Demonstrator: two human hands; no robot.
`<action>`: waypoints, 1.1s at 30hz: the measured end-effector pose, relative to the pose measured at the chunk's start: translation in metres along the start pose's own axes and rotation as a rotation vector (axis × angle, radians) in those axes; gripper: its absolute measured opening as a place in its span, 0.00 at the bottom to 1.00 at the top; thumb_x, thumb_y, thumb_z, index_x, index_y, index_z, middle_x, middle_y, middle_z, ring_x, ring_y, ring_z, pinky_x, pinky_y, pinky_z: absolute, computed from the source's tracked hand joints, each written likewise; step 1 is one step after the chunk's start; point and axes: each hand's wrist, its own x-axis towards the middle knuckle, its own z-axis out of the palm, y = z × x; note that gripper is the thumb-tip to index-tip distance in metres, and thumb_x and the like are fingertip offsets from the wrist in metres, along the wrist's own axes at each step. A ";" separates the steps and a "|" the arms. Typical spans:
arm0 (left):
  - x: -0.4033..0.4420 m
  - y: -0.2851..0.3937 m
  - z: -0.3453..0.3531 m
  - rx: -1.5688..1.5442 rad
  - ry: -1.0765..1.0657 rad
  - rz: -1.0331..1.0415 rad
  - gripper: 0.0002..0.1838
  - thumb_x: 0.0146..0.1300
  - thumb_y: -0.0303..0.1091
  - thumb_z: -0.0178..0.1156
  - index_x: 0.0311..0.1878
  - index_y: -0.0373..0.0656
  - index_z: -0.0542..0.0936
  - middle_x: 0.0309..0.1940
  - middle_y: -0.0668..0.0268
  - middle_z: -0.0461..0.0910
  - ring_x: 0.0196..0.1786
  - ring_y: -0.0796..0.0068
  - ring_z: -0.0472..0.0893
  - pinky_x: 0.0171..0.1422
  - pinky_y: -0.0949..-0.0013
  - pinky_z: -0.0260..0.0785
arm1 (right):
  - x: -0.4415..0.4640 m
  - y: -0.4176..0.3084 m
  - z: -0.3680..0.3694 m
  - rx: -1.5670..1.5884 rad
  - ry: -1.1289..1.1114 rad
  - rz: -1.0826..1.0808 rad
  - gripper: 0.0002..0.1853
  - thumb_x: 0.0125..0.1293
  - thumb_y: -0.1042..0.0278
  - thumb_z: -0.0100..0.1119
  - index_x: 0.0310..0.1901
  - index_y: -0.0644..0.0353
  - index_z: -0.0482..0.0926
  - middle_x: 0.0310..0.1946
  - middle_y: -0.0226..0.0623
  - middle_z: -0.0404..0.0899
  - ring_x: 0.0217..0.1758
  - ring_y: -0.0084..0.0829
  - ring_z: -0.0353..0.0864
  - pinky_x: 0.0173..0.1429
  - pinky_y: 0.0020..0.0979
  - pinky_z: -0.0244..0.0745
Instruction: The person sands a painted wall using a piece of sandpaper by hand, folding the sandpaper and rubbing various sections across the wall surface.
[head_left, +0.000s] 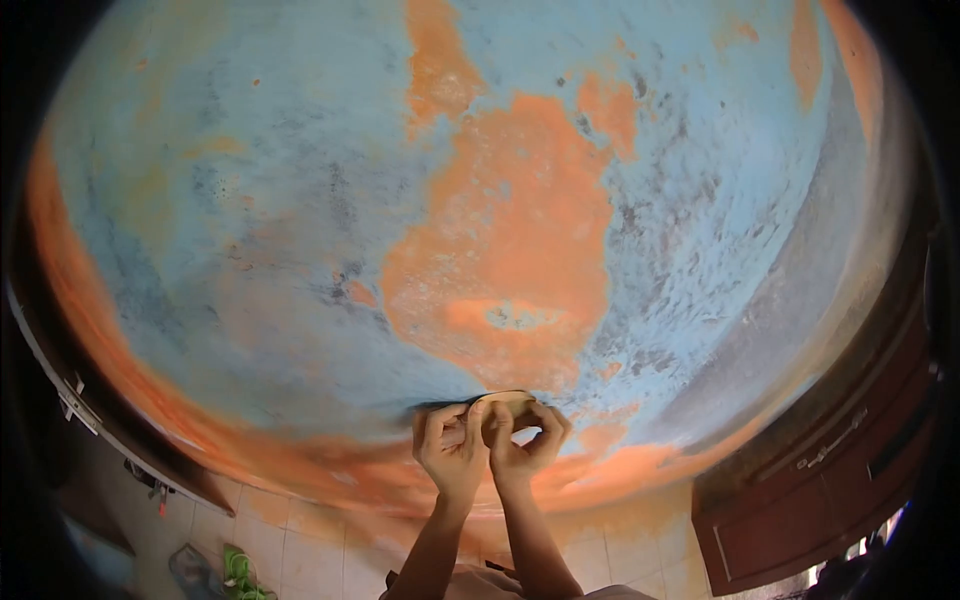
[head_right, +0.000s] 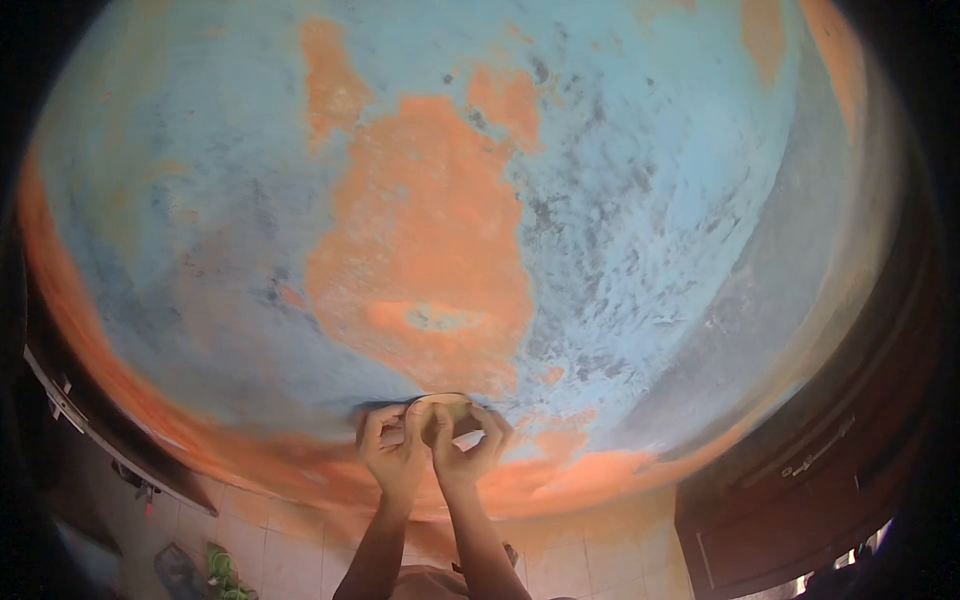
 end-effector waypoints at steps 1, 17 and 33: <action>-0.001 0.000 -0.001 0.007 0.002 0.000 0.09 0.56 0.27 0.71 0.33 0.37 0.78 0.28 0.63 0.78 0.27 0.74 0.74 0.30 0.72 0.68 | -0.002 0.005 0.000 0.098 0.079 0.118 0.23 0.50 0.71 0.77 0.46 0.63 0.75 0.39 0.41 0.74 0.45 0.38 0.74 0.46 0.34 0.72; -0.004 0.008 0.019 -0.087 -0.001 -0.062 0.14 0.52 0.29 0.75 0.26 0.38 0.76 0.20 0.67 0.76 0.21 0.81 0.72 0.25 0.74 0.65 | 0.012 -0.006 -0.007 -0.017 0.014 0.157 0.13 0.56 0.73 0.72 0.28 0.59 0.73 0.24 0.28 0.71 0.24 0.23 0.63 0.31 0.26 0.59; -0.007 -0.011 0.010 -0.090 -0.026 -0.182 0.20 0.50 0.28 0.75 0.20 0.43 0.69 0.17 0.70 0.69 0.21 0.81 0.65 0.26 0.73 0.60 | 0.019 -0.004 -0.016 -0.044 -0.038 0.209 0.12 0.58 0.69 0.72 0.25 0.59 0.76 0.19 0.28 0.74 0.19 0.20 0.66 0.26 0.25 0.59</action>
